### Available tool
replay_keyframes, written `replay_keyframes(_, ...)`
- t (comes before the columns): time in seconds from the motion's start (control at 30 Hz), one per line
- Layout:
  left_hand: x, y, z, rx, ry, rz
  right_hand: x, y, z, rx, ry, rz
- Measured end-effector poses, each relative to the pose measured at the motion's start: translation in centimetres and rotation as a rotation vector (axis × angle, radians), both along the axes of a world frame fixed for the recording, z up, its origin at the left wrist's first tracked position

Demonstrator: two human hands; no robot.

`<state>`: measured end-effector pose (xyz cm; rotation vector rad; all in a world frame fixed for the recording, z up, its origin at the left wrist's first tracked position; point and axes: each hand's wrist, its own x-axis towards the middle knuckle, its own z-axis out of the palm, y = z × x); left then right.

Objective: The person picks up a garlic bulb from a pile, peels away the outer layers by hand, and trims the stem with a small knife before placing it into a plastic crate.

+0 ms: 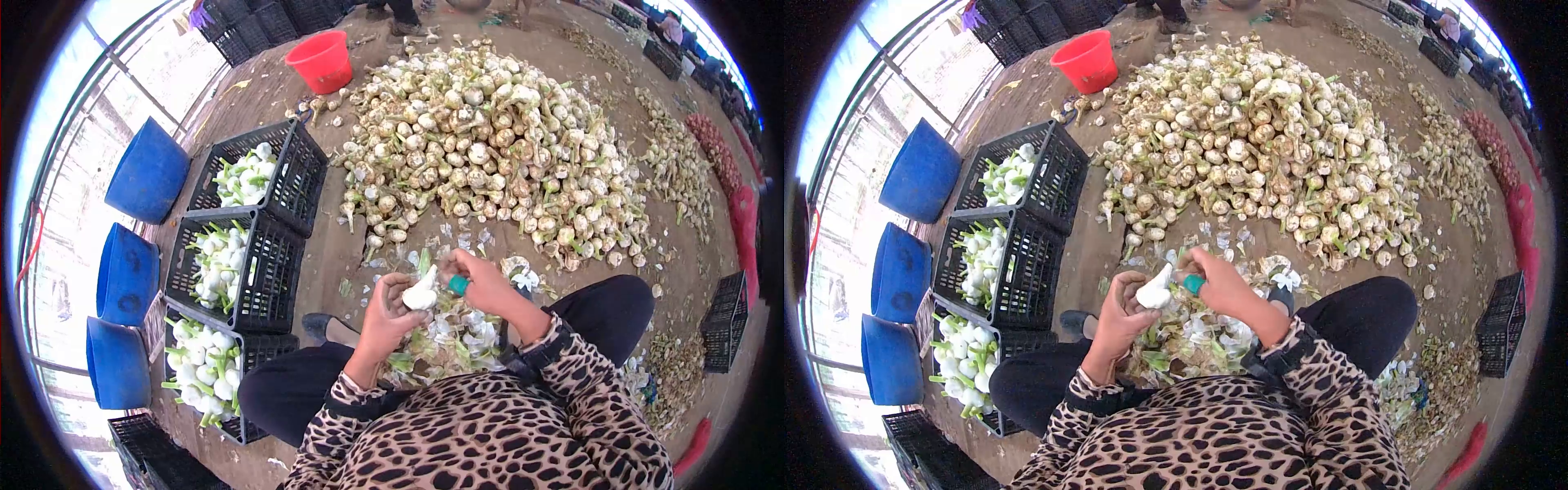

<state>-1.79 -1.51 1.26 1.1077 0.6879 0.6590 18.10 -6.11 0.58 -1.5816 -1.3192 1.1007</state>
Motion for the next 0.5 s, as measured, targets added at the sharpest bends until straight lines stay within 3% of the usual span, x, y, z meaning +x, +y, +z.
replay_keyframes(0.03,-0.1,0.0,-0.7,0.046,0.060,0.002,-0.1,0.0,0.8,-0.051,0.230,0.050)
replay_keyframes(0.13,0.2,0.1,0.5,0.287,0.364,-0.033,-1.0,-0.4,1.6,0.027,-0.030,0.155)
replay_keyframes(0.17,-0.2,-0.1,-1.9,0.390,0.339,-0.039,-1.2,-0.3,-1.0,0.124,-0.119,0.089)
replay_keyframes(0.2,-0.2,0.4,-4.0,0.477,0.325,-0.047,-1.6,-0.6,-0.1,0.124,-0.186,0.080)
replay_keyframes(0.27,-0.1,-0.1,-0.9,0.606,0.457,-0.060,-1.8,-0.7,0.6,0.176,-0.140,0.133)
replay_keyframes(0.37,0.1,-0.2,1.7,0.327,0.566,-0.153,-2.7,-1.1,2.0,0.316,-0.164,0.082)
replay_keyframes(0.47,0.1,-1.0,3.0,0.549,0.582,-0.120,-3.0,-1.6,3.2,0.014,0.036,-0.059)
replay_keyframes(0.5,0.1,-1.1,2.8,0.626,0.558,-0.091,-3.0,-1.6,3.2,0.043,0.078,-0.096)
